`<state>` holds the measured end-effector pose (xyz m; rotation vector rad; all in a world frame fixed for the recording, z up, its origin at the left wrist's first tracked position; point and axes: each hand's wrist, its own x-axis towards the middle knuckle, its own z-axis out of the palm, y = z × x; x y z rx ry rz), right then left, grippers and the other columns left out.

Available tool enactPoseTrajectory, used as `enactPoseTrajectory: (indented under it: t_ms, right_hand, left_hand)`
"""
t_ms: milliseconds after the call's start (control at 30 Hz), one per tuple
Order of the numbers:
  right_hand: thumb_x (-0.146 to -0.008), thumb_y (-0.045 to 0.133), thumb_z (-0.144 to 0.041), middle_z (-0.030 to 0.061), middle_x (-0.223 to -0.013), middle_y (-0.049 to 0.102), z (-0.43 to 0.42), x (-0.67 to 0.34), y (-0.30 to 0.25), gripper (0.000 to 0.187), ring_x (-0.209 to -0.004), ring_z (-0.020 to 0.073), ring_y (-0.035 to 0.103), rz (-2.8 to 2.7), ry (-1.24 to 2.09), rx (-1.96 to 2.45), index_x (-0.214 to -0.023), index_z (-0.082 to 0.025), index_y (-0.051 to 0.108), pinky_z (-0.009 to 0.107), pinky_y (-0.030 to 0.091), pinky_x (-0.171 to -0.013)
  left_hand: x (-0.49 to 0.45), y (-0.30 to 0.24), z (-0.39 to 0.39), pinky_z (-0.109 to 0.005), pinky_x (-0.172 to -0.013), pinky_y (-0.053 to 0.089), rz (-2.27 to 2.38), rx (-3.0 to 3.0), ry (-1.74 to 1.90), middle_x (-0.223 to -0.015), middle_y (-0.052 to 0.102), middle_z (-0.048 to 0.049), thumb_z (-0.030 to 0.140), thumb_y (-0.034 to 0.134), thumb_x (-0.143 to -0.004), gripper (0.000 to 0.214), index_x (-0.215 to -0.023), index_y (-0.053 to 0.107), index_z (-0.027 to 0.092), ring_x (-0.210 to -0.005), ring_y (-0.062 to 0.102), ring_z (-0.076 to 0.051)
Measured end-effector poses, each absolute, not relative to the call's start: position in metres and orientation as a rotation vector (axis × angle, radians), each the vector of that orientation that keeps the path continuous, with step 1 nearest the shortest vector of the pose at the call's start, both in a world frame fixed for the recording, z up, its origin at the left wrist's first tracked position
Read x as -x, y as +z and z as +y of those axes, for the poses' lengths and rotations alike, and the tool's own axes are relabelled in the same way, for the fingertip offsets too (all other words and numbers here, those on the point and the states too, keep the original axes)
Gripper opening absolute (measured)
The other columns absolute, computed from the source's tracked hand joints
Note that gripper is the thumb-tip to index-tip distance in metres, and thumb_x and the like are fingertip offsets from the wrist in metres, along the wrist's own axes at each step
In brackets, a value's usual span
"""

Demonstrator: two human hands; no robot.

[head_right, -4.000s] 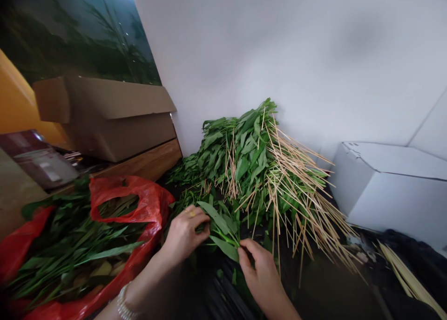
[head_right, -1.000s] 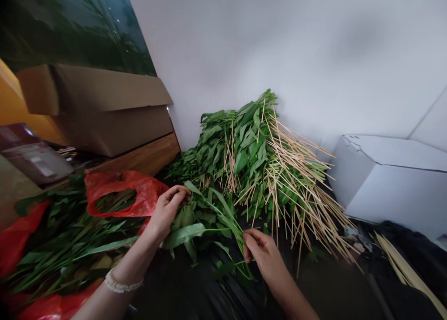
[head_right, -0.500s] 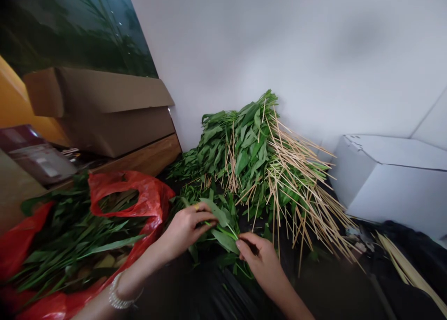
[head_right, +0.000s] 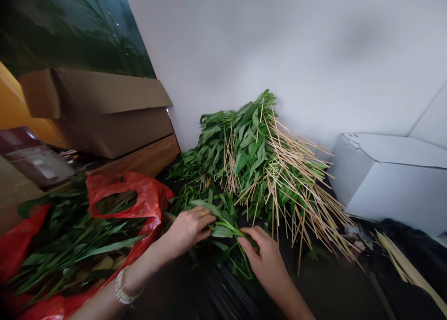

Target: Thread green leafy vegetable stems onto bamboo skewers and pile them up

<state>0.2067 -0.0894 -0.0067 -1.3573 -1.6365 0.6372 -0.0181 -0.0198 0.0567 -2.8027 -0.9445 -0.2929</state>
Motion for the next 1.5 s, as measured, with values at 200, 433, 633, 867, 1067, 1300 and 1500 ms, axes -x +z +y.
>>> enactPoseTrajectory:
  t_ms: [200,433,633,867,1067,1300,1500]
  right_hand:
    - [-0.091,0.047,-0.041,0.0050,-0.083,0.070,-0.088,-0.208,-0.011,0.030,-0.077,0.0206,0.065,-1.714,0.634,1.368,-0.090,-0.022,0.071,0.030,0.048,-0.074]
    - [-0.093,0.044,-0.045,0.0056,-0.079,0.069,-0.092,-0.198,-0.005,0.036,-0.071,0.0198,0.064,-1.664,0.639,1.329,-0.091,-0.022,0.071,0.030,0.049,-0.070]
    - [-0.089,0.049,-0.047,0.0073,-0.083,0.071,-0.090,-0.211,-0.007,0.034,-0.072,0.0218,0.065,-1.579,0.561,1.362,-0.085,-0.022,0.071,0.032,0.051,-0.072]
    - [-0.088,0.049,-0.047,0.0053,-0.080,0.071,-0.090,-0.209,-0.008,0.033,-0.069,0.0207,0.067,-1.539,0.622,1.449,-0.084,-0.022,0.070,0.029,0.050,-0.068]
    - [-0.088,0.050,-0.047,0.0050,-0.079,0.072,-0.090,-0.206,-0.014,0.032,-0.066,0.0205,0.066,-1.550,0.635,1.459,-0.083,-0.022,0.070,0.029,0.050,-0.065]
    - [-0.088,0.049,-0.044,0.0055,-0.083,0.072,-0.091,-0.202,-0.013,0.031,-0.073,0.0214,0.067,-1.596,0.589,1.432,-0.083,-0.023,0.071,0.030,0.050,-0.071]
    - [-0.090,0.047,-0.039,0.0069,-0.088,0.072,-0.091,-0.201,-0.013,0.029,-0.085,0.0235,0.067,-1.647,0.541,1.427,-0.086,-0.022,0.071,0.033,0.050,-0.078]
  left_hand:
    - [0.021,0.058,-0.019,-0.027,-0.071,0.046,-1.049,2.807,-0.495,-0.075,0.065,-0.0028,0.016,0.062,-0.078,0.006,-0.080,0.067,0.018,-0.077,0.059,-0.019]
    - [0.014,0.053,-0.016,-0.024,-0.067,0.044,-1.599,2.844,-1.186,-0.074,0.069,-0.0013,0.010,0.052,-0.071,0.019,-0.075,0.069,0.017,-0.069,0.061,-0.015]
    - [0.054,0.069,0.008,-0.022,-0.058,0.040,-2.028,2.311,-1.899,-0.062,0.056,0.0021,0.031,0.046,-0.083,0.020,-0.078,0.060,0.017,-0.061,0.052,-0.014]
    - [0.077,0.102,-0.012,-0.030,-0.085,0.042,-1.756,2.074,-1.701,-0.092,0.064,-0.0045,0.035,0.040,-0.093,0.023,-0.094,0.057,0.021,-0.094,0.056,-0.020]
    - [0.041,0.098,-0.035,-0.022,-0.060,0.041,-1.710,2.352,-1.740,-0.074,0.057,0.0024,0.037,0.041,-0.095,0.019,-0.096,0.053,0.022,-0.064,0.053,-0.012]
    - [0.013,0.057,-0.032,-0.026,-0.073,0.046,-1.556,2.789,-0.956,-0.089,0.067,-0.0028,0.024,0.053,-0.090,0.014,-0.089,0.067,0.021,-0.082,0.063,-0.017]
    - [0.011,0.048,-0.028,-0.027,-0.078,0.048,-1.431,2.800,-0.634,-0.092,0.068,-0.0030,0.026,0.055,-0.091,0.016,-0.094,0.070,0.023,-0.089,0.064,-0.019]
